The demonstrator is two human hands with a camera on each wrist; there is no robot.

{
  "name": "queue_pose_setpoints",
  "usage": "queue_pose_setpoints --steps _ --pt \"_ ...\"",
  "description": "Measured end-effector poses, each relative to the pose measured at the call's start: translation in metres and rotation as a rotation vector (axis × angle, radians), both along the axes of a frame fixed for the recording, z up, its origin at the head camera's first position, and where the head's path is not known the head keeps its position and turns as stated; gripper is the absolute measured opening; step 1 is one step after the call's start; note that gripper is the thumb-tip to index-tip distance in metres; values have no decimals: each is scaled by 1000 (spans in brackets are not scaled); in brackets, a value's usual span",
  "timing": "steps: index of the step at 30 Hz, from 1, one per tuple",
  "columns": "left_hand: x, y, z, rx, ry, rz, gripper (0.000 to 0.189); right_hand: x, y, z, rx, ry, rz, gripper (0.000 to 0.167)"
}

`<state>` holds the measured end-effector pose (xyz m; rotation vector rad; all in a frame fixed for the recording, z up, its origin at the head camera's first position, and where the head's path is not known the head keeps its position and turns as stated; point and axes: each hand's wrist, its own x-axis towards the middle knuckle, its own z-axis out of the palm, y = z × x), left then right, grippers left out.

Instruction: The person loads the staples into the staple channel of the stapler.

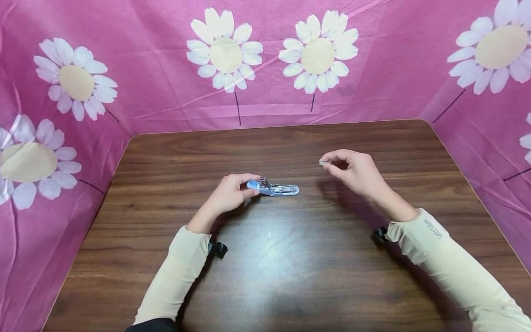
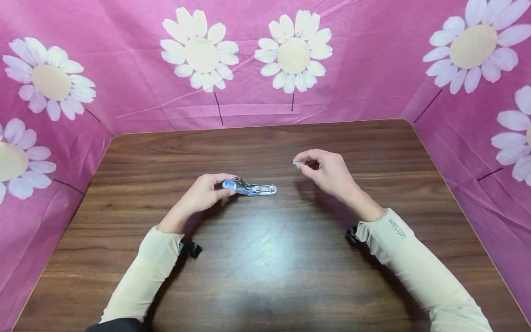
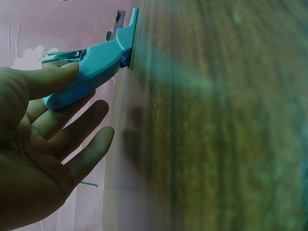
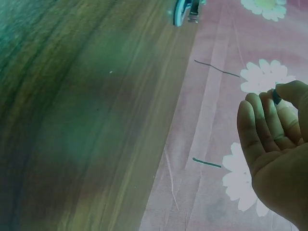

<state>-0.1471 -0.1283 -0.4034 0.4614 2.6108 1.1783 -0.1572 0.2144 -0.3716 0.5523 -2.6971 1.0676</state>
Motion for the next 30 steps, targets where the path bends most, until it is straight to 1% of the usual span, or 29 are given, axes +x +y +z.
queue_pose_setpoints --steps 8,14,19,26,30 --pt "1 -1 2 -8 4 3 37 1 -2 4 11 -33 -31 11" --pt "0 -1 2 -10 2 -1 37 0 -4 6 -11 -29 -39 11" --pt "0 -1 3 -12 14 -5 37 0 -5 7 -28 -36 -46 10" --pt "0 0 3 -21 20 -7 38 -1 -9 5 -13 -48 -40 10" --pt "-1 0 3 -26 23 -8 38 -2 -14 3 -6 -59 -51 10"
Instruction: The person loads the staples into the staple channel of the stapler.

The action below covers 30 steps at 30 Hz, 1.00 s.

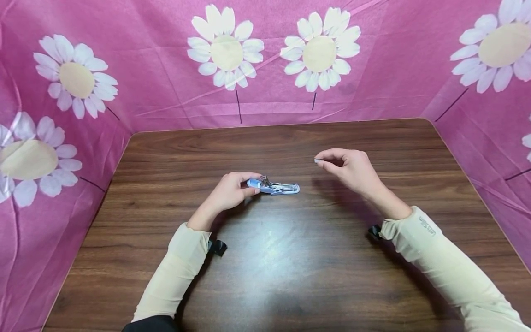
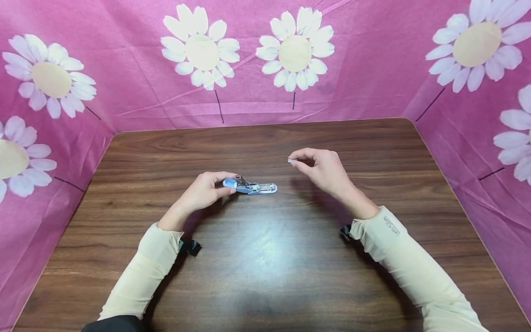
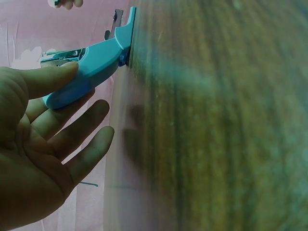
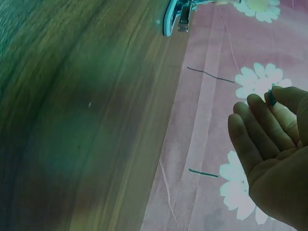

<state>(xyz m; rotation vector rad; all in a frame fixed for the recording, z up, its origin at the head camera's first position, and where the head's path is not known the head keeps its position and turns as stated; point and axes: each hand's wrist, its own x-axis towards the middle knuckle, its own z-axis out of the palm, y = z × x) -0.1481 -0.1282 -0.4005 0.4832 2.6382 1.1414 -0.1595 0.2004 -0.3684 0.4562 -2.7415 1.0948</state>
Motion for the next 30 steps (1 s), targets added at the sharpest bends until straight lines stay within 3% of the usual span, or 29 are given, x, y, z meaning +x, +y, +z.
queue_pose_setpoints --steps 30 --pt "1 0 2 2 1 -8 39 -5 -29 -15 55 -7 93 12"
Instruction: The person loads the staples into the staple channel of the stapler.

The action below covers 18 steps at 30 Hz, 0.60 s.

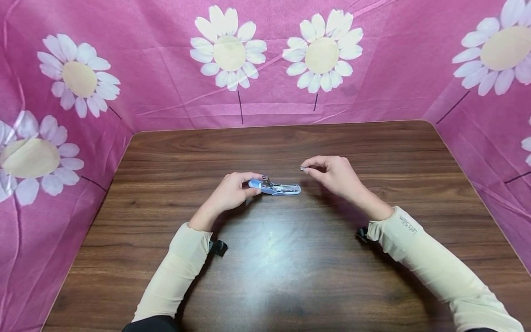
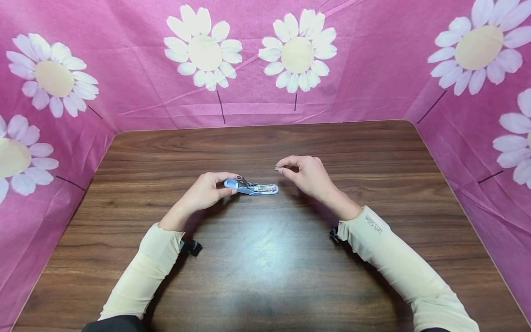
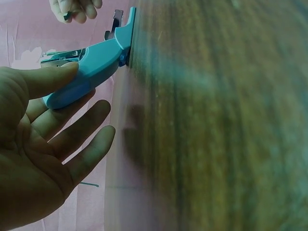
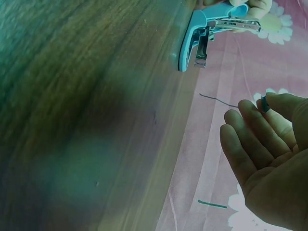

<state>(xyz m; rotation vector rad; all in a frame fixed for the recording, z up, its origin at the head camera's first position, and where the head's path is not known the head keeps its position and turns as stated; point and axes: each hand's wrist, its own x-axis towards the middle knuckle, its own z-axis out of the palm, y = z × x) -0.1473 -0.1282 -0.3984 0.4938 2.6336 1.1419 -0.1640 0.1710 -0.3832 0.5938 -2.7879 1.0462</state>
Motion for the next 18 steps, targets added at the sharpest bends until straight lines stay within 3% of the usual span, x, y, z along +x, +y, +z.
queue_pose_setpoints --steps 18 --pt "-1 -2 0 0 -11 1 40 2 -13 -8 12 -33 29 13"
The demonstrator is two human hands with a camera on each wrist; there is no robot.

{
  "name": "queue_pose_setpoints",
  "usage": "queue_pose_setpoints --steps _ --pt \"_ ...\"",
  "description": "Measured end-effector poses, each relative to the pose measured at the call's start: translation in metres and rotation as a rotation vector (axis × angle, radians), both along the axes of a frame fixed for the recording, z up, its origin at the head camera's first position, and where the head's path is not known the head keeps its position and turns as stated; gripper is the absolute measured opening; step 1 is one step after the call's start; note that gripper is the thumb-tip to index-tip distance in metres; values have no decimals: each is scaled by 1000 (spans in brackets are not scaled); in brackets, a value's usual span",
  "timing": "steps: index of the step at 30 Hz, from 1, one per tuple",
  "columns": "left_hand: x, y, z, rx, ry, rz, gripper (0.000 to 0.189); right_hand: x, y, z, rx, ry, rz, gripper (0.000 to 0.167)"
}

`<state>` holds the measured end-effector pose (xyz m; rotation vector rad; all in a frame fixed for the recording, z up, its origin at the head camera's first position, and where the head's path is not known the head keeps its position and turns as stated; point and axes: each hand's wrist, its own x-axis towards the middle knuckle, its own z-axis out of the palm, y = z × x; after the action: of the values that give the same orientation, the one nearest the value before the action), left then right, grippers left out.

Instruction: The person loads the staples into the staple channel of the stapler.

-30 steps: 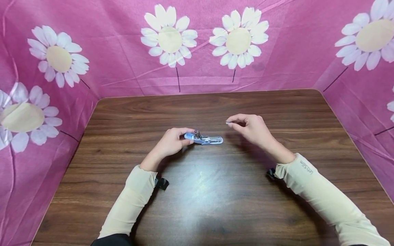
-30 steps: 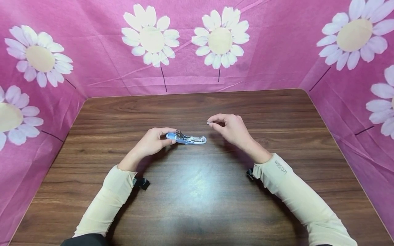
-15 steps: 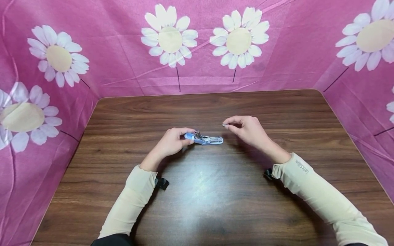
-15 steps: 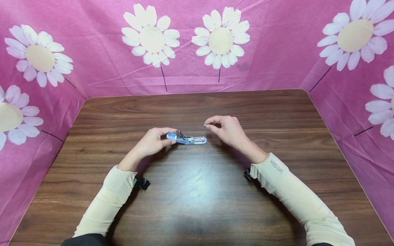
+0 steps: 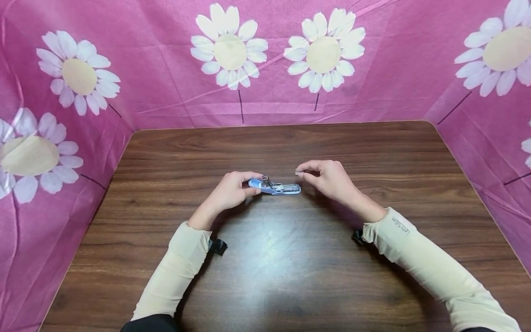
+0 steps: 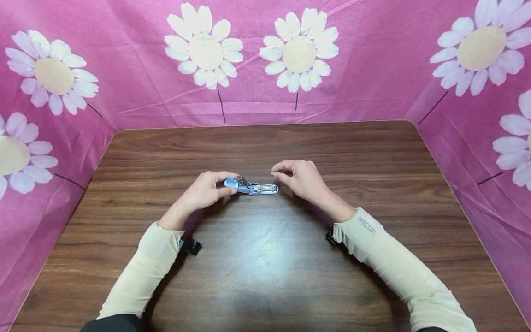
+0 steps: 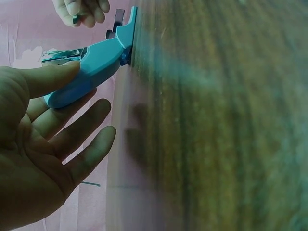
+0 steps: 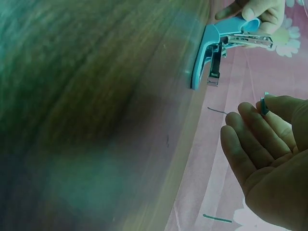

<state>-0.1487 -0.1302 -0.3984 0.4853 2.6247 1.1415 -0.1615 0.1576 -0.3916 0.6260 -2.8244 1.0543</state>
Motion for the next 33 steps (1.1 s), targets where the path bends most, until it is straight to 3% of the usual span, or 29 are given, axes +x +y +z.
queue_pose_setpoints --steps 17,33 --pt "0 4 2 4 -4 -7 39 2 -5 -7 29 -20 34 12" --pt "1 4 1 -22 35 -19 38 5 -12 -10 102 -66 96 10"
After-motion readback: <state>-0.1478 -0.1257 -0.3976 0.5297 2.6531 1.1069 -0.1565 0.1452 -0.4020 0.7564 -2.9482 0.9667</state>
